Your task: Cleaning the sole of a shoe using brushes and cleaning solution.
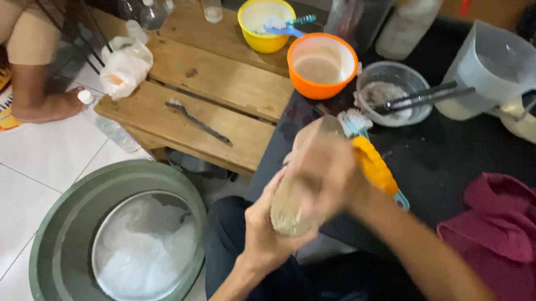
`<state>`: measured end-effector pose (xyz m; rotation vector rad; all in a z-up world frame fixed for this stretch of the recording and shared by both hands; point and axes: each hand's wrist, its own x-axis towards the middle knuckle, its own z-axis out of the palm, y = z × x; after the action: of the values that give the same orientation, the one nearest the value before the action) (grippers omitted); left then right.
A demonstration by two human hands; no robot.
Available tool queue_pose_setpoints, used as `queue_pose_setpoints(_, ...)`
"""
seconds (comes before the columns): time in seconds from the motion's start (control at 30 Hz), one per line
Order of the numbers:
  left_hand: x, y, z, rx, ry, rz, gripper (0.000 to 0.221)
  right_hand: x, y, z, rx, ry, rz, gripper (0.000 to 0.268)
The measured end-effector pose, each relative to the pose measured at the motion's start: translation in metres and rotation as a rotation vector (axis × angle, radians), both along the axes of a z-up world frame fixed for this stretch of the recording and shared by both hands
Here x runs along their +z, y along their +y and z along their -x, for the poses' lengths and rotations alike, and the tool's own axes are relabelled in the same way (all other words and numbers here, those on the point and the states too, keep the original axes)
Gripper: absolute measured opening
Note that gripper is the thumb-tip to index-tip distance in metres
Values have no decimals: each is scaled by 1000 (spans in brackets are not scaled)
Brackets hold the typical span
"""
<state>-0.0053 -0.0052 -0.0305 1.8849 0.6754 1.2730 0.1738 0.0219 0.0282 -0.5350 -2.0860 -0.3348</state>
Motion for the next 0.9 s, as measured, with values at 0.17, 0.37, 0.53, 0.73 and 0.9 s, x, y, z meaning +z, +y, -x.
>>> queue_pose_setpoints(0.17, -59, 4, -25, -9, -179, 347, 65, -11, -15, 13, -373, -58, -111, 33)
queue_pose_setpoints(0.37, 20, -14, -16, 230, 62, 36, 96, 55, -2, -8, -361, 124, 172, 7)
queue_pose_setpoints(0.53, 11, -13, -19, 109, -5, 33, 87, 39, -22, 4, -71, -27, 58, 37)
queue_pose_setpoints(0.73, 7, -24, -31, 257, 35, 114, 94, 41, -35, 3, -341, 56, 186, 13)
queue_pose_setpoints(0.9, 7, -44, -46, 315, -97, 217, 101, 33, -21, -16, -241, -52, 121, 17)
